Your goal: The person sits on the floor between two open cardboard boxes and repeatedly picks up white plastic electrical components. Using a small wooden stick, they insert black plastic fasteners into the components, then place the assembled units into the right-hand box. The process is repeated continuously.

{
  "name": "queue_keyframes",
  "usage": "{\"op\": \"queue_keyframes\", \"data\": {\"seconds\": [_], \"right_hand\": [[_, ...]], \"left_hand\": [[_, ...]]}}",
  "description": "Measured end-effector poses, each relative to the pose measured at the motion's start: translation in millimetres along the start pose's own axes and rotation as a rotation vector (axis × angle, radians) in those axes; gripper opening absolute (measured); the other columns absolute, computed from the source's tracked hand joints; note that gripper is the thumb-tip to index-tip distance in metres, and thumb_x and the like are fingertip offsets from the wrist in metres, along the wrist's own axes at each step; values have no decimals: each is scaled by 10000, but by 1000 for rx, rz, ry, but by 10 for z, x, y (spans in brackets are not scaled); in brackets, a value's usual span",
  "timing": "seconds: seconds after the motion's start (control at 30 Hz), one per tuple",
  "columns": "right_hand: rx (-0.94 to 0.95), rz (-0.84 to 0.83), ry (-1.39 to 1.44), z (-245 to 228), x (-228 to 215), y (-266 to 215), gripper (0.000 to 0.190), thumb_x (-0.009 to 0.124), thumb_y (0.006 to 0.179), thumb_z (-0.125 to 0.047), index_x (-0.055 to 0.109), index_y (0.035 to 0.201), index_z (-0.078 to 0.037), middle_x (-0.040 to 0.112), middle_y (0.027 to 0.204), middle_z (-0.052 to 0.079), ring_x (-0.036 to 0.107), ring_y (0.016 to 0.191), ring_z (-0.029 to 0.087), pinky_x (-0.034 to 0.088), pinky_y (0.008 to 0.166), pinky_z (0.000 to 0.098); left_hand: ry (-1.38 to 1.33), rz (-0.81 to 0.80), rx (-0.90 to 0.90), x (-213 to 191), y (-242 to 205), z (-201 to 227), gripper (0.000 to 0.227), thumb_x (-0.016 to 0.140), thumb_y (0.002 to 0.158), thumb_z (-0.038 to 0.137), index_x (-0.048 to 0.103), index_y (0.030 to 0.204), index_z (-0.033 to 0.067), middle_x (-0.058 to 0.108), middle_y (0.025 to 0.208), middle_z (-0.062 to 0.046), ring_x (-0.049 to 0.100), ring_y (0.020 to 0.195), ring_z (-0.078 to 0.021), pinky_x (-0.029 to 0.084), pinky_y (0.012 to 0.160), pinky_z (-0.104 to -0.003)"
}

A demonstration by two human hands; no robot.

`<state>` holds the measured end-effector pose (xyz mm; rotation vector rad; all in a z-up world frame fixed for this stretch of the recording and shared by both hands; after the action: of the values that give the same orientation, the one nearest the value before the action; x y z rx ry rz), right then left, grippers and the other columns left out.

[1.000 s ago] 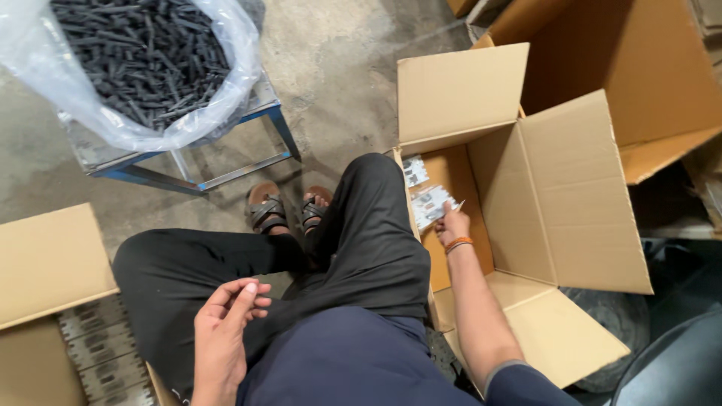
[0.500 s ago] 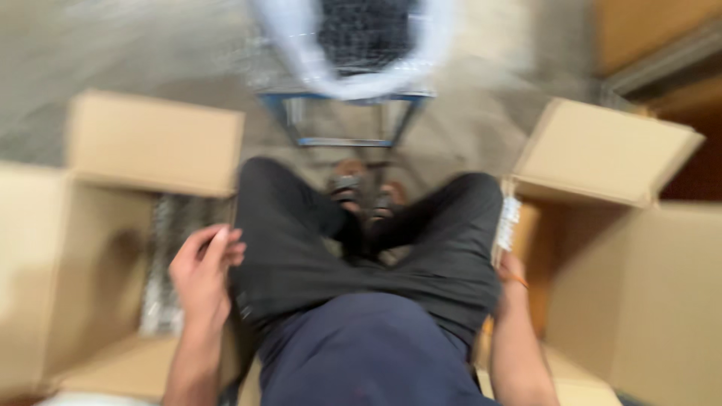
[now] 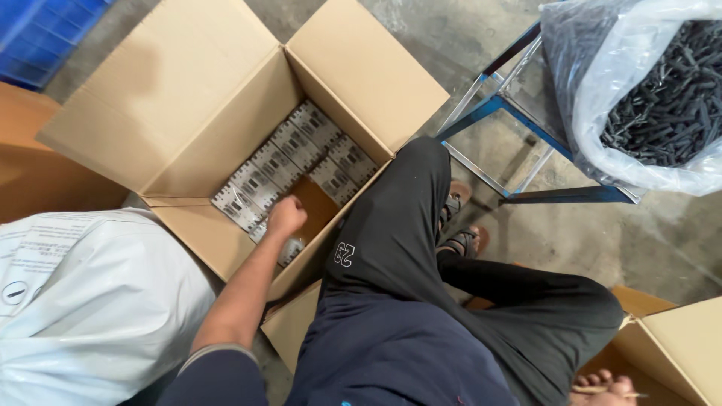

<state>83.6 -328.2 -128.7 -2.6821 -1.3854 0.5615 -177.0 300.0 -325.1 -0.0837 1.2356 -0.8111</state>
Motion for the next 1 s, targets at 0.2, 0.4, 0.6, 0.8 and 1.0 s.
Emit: {"op": "queue_keyframes", "data": {"seconds": [0.2, 0.4, 0.6, 0.8, 1.0], "right_hand": [[-193, -114, 82, 29, 35, -97, 122, 478, 1185, -195, 570, 1254, -152, 666, 919, 34, 558, 652, 108, 427, 520, 260], [-343, -204, 80, -31, 260, -147, 128, 558, 1223, -133, 609, 1156, -37, 659, 891, 67, 534, 631, 91, 380, 524, 219], [-258, -213, 150, -134, 259, -189, 123, 563, 1201, -153, 621, 1138, -65, 653, 863, 39, 539, 593, 85, 375, 481, 225], [-87, -423, 171, -301, 678, -454, 127, 666, 1112, -165, 661, 1159, -47, 681, 884, 39, 569, 614, 82, 454, 532, 221], [275, -929, 148, -527, 1328, -1212, 264, 656, 1000, -235, 678, 1138, -11, 712, 924, 54, 490, 576, 73, 381, 488, 226]], "left_hand": [[804, -446, 277, 319, -103, -162, 297, 625, 939, 252, 761, 1203, 231, 630, 1352, -29, 546, 1310, -243, 451, 1004, -472], [1033, -398, 220, 242, -175, -198, 321, 581, 992, 285, 732, 1263, 202, 655, 1324, -41, 576, 1274, -268, 397, 1001, -471], [532, -176, -35, -406, -172, 101, 334, 742, 849, 303, 768, 1125, 117, 693, 1201, -111, 630, 1162, -283, 479, 939, -438], [-1154, 69, -83, -1387, -283, 796, 348, 799, 772, 64, 710, 1096, -24, 743, 1066, -172, 724, 955, -280, 564, 804, -374], [-1898, -162, 109, -1750, -1042, 1971, 477, 743, 858, 105, 607, 1310, 38, 719, 1198, -96, 706, 1079, -248, 583, 914, -415]]}}
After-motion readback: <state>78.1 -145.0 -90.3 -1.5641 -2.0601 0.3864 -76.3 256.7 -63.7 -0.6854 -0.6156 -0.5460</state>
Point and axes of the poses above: each hand's wrist, its own y-axis towards the middle knuckle, its own x-axis out of the palm, z = x × y, the point moved 3 cm from there along y, towards the middle knuckle
